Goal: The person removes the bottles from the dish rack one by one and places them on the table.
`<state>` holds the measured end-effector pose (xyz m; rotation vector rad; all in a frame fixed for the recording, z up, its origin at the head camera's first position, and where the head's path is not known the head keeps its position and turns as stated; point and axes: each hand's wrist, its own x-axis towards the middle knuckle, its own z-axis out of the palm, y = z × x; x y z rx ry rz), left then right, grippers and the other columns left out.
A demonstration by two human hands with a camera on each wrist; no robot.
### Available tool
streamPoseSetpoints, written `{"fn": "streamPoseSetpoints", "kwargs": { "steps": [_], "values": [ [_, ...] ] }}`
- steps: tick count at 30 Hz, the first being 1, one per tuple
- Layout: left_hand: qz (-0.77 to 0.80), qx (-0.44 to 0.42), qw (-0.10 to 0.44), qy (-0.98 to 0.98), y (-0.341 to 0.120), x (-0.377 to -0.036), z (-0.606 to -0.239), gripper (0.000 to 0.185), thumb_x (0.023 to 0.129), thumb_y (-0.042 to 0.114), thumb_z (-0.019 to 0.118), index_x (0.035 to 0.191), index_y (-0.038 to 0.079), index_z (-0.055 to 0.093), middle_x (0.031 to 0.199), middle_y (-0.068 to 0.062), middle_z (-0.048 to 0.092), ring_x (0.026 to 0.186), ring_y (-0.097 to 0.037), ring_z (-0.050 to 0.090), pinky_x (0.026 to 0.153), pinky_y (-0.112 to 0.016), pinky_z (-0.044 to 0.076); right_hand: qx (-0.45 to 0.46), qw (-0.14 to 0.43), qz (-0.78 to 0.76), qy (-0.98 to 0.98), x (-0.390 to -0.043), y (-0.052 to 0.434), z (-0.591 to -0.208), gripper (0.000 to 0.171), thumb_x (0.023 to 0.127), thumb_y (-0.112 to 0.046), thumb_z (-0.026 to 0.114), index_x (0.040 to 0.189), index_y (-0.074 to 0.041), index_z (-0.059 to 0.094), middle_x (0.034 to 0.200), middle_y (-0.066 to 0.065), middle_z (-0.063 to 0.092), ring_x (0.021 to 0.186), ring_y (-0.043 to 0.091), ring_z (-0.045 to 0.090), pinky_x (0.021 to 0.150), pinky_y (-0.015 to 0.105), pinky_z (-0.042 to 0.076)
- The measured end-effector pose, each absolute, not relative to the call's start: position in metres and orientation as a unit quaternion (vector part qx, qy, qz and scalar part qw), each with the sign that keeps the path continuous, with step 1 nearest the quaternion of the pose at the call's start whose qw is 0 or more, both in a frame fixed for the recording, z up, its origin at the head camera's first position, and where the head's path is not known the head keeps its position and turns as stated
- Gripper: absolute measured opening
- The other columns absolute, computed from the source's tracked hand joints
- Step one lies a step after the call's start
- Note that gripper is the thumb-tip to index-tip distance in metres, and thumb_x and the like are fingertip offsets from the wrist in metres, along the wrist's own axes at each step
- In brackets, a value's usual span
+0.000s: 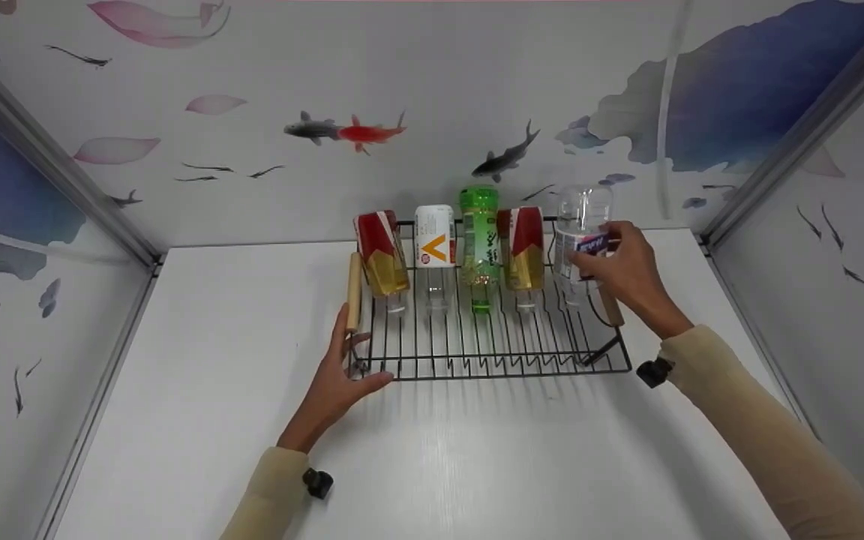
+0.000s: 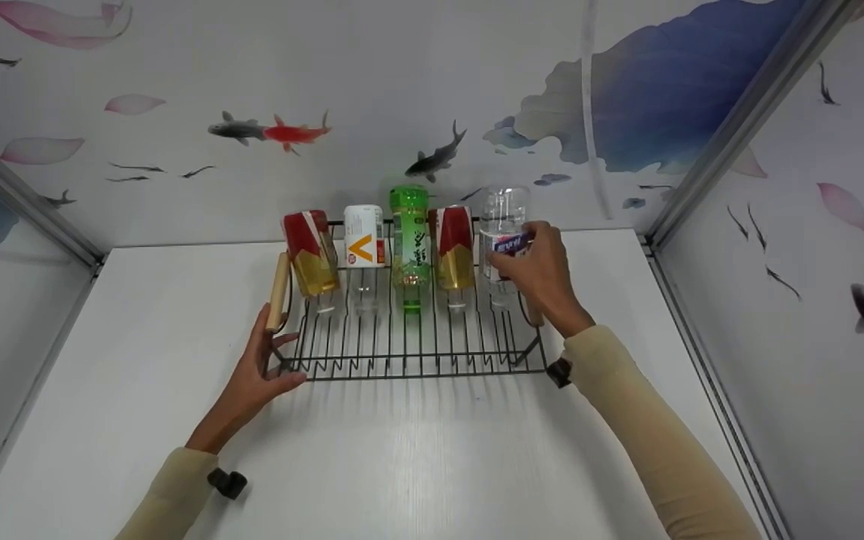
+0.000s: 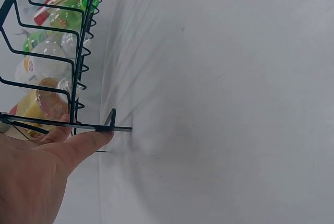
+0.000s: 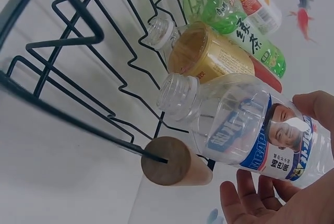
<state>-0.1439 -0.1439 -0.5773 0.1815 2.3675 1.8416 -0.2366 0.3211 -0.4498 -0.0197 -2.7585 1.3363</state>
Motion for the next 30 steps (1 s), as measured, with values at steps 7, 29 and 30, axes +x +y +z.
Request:
{"fn": "streamPoseSetpoints", "kwargs": {
  "steps": [7,29,30],
  "values": [
    [0.614,0.058,0.070,0.784,-0.144,-0.144,-0.578,0.129,0.087,0.039,0.096,0.176,0.047,0.002,0.177,-0.017,0.029,0.163,-0.035,0.034,0.118,-0.081,0.035,-0.006,0.037,0.436,-0.899,-0.230,0.319,-0.447,0.085,0.100,-0.039,0.082,0.158,0.006,0.041,0.145,0.028,0.053,0.129,0.040,0.058,0.107,0.056,0.057],
    [0.601,0.077,0.040,0.795,-0.143,-0.143,-0.580,0.126,0.089,0.042,0.093,0.177,0.042,0.002,0.174,-0.023,0.034,0.160,-0.042,0.038,0.110,-0.079,0.045,0.074,0.055,0.433,-0.897,-0.210,0.306,-0.445,0.073,0.098,-0.015,0.083,0.156,0.006,0.044,0.145,0.023,0.051,0.130,0.035,0.056,0.100,0.021,0.048],
    [0.601,0.077,0.038,0.794,-0.143,-0.143,-0.580,0.127,0.089,0.042,0.093,0.177,0.043,0.002,0.173,-0.023,0.034,0.159,-0.043,0.039,0.109,-0.079,0.045,0.078,0.057,0.432,-0.896,-0.209,0.305,-0.445,0.072,0.098,-0.014,0.083,0.156,0.006,0.045,0.145,0.023,0.052,0.130,0.035,0.056,0.100,0.020,0.048]
  ]
}}
